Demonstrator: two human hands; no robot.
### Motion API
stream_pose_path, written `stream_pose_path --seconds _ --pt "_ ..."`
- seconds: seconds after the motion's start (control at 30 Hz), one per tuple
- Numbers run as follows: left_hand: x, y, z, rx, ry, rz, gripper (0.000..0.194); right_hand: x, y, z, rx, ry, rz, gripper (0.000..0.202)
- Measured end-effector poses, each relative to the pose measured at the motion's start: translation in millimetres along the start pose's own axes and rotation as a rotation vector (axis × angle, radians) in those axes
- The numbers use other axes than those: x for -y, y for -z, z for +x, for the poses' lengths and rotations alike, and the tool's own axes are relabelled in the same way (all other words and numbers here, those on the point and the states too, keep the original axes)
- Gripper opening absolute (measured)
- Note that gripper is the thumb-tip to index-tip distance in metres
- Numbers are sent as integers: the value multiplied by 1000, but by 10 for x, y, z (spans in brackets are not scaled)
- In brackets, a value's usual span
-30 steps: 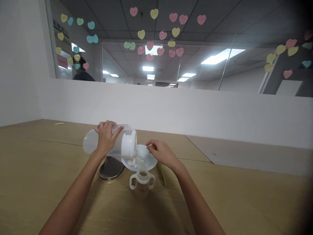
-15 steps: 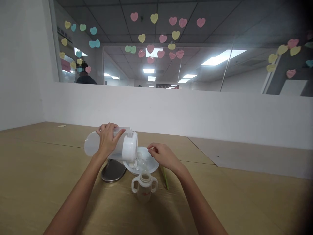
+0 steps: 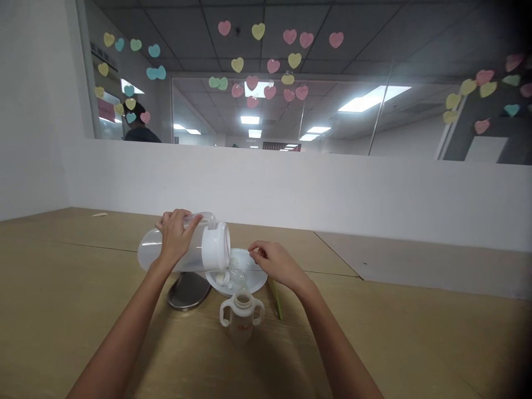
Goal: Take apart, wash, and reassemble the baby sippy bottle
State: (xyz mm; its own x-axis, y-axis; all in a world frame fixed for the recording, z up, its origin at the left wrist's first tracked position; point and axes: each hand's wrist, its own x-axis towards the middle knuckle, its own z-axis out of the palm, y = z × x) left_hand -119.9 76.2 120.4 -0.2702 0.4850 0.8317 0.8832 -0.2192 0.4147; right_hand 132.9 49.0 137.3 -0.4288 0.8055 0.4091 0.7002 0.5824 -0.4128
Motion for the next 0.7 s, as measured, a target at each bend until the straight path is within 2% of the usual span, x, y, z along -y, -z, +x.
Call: stream_pose_path --seconds 0.13,0.23,0.37,0.47,0.57,0.7 --pt "44 55 55 26 159 -118 36 15 29 -18 -1 -13 8 24" --pt "0 150 92 42 171 -219 36 8 55 -30 -20 -8 24 25" --pt "-185 308 80 95 44 -321 34 -8 92 -37 -31 -7 38 25" --pt "-352 400 34 150 -86 -319 32 -10 113 -38 -24 -27 38 25" --pt "-474 438 -14 203 -184 -267 31 -18 121 -40 -10 -24 44 25" --pt "-547 440 -60 215 -238 -232 30 -39 120 -46 -19 -16 34 26"
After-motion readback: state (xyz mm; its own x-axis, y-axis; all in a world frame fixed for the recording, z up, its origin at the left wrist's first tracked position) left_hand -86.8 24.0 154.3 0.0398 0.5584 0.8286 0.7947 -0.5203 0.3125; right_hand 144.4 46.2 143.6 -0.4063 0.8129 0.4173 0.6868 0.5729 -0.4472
